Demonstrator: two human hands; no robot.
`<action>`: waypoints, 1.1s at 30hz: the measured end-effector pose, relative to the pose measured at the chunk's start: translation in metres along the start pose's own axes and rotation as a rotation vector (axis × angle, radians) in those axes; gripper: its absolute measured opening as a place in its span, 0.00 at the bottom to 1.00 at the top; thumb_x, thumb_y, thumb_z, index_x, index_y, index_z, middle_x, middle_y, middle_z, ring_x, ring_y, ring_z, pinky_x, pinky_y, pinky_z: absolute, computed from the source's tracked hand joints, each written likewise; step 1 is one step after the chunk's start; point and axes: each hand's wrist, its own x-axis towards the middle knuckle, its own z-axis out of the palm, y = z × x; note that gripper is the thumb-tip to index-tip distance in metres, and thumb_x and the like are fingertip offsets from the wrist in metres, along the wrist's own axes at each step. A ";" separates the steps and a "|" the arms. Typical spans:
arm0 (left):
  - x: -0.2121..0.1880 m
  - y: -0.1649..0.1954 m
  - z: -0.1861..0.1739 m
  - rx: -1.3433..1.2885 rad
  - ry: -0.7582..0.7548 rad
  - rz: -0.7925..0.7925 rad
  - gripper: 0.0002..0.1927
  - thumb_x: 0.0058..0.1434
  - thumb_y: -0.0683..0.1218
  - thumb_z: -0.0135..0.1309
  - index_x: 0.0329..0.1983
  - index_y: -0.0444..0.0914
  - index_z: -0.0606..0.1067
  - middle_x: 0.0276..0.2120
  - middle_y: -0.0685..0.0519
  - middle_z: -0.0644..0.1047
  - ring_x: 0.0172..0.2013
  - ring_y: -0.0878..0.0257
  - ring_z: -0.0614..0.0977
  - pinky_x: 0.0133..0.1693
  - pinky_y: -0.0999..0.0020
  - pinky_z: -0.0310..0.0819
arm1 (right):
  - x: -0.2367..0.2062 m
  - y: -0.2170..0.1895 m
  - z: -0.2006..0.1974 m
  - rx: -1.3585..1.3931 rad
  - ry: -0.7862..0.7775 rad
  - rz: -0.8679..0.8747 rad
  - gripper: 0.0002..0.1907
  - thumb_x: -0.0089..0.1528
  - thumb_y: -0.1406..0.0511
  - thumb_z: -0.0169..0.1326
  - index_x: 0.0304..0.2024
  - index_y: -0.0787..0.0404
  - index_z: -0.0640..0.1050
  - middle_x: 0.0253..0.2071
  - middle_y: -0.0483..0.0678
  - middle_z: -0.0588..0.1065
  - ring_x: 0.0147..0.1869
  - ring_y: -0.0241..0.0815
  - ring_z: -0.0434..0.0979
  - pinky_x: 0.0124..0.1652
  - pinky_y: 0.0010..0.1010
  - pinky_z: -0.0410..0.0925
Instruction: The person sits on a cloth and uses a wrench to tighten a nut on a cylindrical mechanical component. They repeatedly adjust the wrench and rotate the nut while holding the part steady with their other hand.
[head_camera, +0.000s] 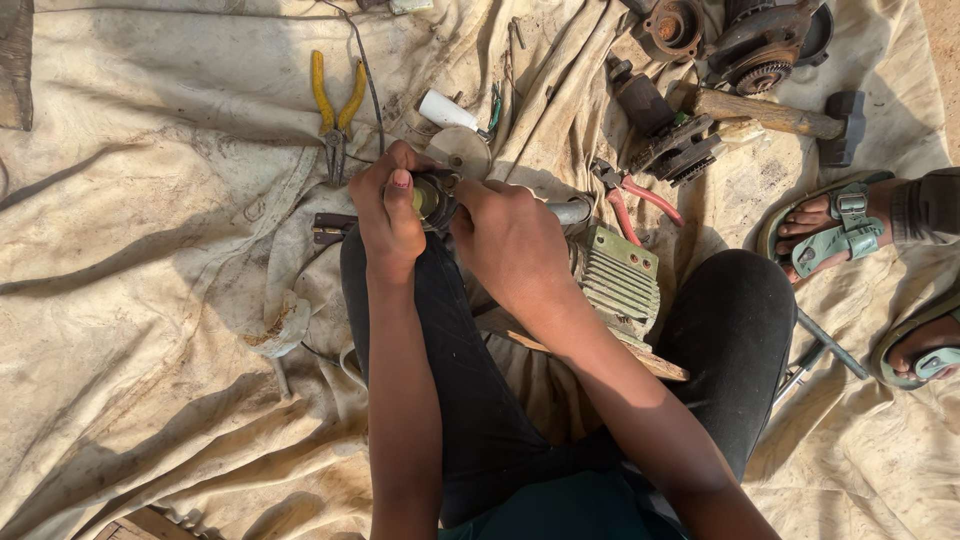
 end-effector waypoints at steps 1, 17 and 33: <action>0.000 -0.001 0.000 -0.013 -0.005 0.017 0.36 0.71 0.66 0.36 0.28 0.27 0.66 0.22 0.46 0.68 0.23 0.61 0.71 0.29 0.66 0.62 | 0.003 0.007 -0.004 -0.029 -0.026 -0.085 0.04 0.59 0.69 0.61 0.35 0.64 0.80 0.31 0.57 0.80 0.35 0.59 0.81 0.35 0.47 0.73; 0.001 -0.004 -0.003 -0.045 -0.054 0.019 0.34 0.68 0.63 0.37 0.32 0.26 0.73 0.26 0.44 0.77 0.29 0.59 0.79 0.34 0.65 0.70 | 0.063 0.085 -0.026 -0.360 -0.350 -1.004 0.19 0.55 0.74 0.61 0.50 0.70 0.79 0.35 0.54 0.79 0.22 0.41 0.79 0.20 0.31 0.71; -0.002 0.024 0.019 0.201 0.214 -0.133 0.29 0.70 0.53 0.30 0.30 0.33 0.79 0.30 0.46 0.82 0.33 0.50 0.83 0.40 0.59 0.73 | 0.016 0.051 0.011 -0.364 0.132 -0.493 0.12 0.61 0.61 0.59 0.38 0.65 0.78 0.29 0.49 0.74 0.29 0.45 0.78 0.30 0.36 0.71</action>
